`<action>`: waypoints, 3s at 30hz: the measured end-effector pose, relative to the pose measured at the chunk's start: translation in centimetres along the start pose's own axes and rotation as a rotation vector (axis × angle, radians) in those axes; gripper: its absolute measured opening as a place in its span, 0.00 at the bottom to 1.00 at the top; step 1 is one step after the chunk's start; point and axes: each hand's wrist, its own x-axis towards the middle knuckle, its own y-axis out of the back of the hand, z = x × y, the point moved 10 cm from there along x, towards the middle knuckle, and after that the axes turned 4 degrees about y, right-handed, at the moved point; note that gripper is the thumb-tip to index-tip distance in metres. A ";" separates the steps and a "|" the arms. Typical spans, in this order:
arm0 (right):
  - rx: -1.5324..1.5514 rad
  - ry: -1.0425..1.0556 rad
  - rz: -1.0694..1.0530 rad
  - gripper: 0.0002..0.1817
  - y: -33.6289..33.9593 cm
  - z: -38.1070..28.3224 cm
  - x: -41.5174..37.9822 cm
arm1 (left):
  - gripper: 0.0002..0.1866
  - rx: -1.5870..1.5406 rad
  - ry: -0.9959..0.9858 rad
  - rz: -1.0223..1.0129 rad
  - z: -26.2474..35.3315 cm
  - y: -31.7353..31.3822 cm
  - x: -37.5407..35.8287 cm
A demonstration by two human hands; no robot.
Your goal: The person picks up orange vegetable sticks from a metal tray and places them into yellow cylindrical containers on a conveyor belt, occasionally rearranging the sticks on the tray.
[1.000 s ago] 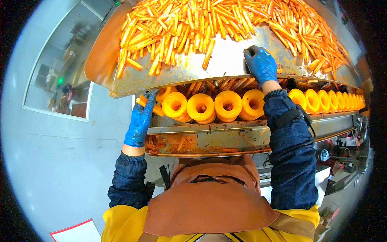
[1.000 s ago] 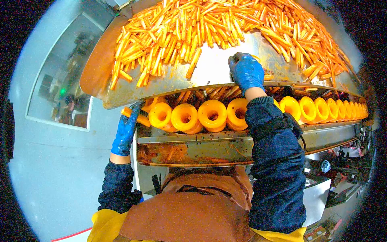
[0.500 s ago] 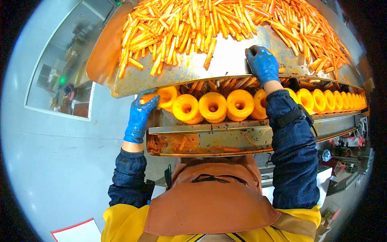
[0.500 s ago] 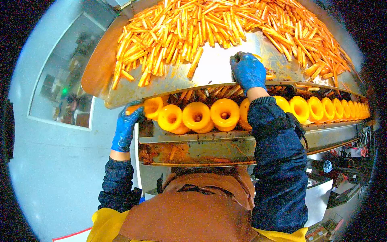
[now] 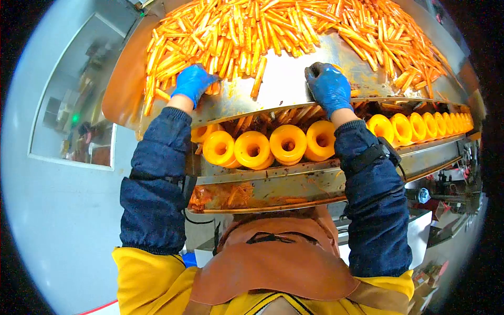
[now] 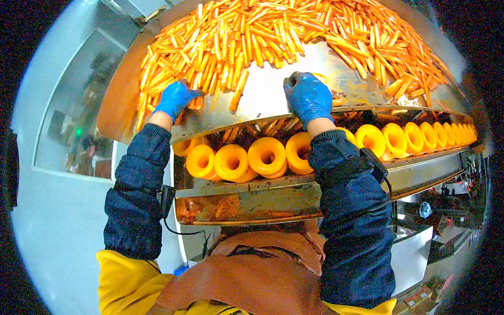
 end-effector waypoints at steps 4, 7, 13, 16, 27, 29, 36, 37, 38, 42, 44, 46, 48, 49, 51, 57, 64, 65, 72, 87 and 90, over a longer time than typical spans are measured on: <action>-0.007 0.048 0.062 0.17 0.4 -0.2 0.0 | 0.25 0.002 -0.034 -0.070 1.6 -1.4 1.2; -0.017 -0.005 -0.059 0.18 -0.4 0.2 0.0 | 0.24 -0.231 0.040 -0.075 -0.4 -1.4 0.7; -0.030 0.058 0.046 0.17 -0.4 0.1 0.2 | 0.18 -1.513 0.045 0.154 -6.7 1.3 -5.1; -0.029 0.056 0.042 0.17 -0.2 -0.1 0.1 | 0.16 -1.741 0.024 0.223 -8.7 1.8 -8.8; -0.008 0.058 0.069 0.17 -0.1 -0.1 0.1 | 0.17 -1.833 0.291 0.055 -7.7 -6.6 -20.9; -0.012 0.057 0.058 0.17 -0.2 0.0 0.0 | 0.17 -1.830 0.328 0.064 -8.1 -6.6 -21.6; -0.020 0.069 0.085 0.18 -0.2 0.1 0.0 | 0.20 -2.125 0.203 0.209 -7.9 -5.1 -20.6; -0.017 0.053 0.062 0.18 -0.3 0.1 0.0 | 0.22 -2.153 0.239 0.167 -7.4 -5.0 -20.8; -0.018 0.053 0.062 0.18 -0.3 0.1 0.0 | 0.22 -2.153 0.239 0.167 -7.1 -5.1 -20.8; -0.026 0.050 0.066 0.18 -0.2 0.1 0.0 | 0.24 -2.136 0.219 0.033 -5.8 -7.0 -20.2; -0.023 0.040 0.060 0.18 -0.1 0.2 0.0 | 0.22 -1.958 0.243 0.126 -5.9 -6.5 -20.5; -0.024 0.054 0.038 0.18 -0.3 0.1 0.1 | 0.23 -1.902 0.255 0.159 -6.3 -6.1 -20.7; -0.024 0.049 0.049 0.18 -0.4 0.2 0.1 | 0.23 -1.824 0.241 0.083 -6.8 -6.8 -20.3; -0.025 0.044 0.061 0.18 -0.3 0.3 0.1 | 0.23 -1.823 0.243 0.083 -6.7 -6.7 -20.4; -0.020 0.051 0.062 0.18 -0.4 0.2 0.1 | 0.23 -1.941 0.287 0.011 -5.9 -7.1 -20.7; -0.013 0.063 0.059 0.18 -0.3 0.1 0.1 | 0.20 -1.685 0.335 -0.150 -4.2 -7.3 -21.2; -0.018 0.057 0.056 0.18 -0.1 -0.1 0.0 | 0.15 -1.711 0.235 0.103 -3.7 -4.5 -21.5; -0.018 0.056 0.055 0.18 -0.2 0.1 0.0 | 0.15 -1.698 0.251 0.068 -3.8 -4.6 -21.3; -0.015 0.046 0.047 0.18 0.0 -0.1 0.0 | 0.20 -1.771 0.274 0.102 -3.2 -5.6 -20.6; -0.030 0.028 0.002 0.18 -0.5 0.1 0.0 | 0.25 -1.983 0.119 0.070 -3.4 -4.8 -20.1; -0.021 0.031 0.004 0.18 -0.2 -0.1 0.0 | 0.27 -2.059 0.108 0.047 -3.2 -5.3 -20.0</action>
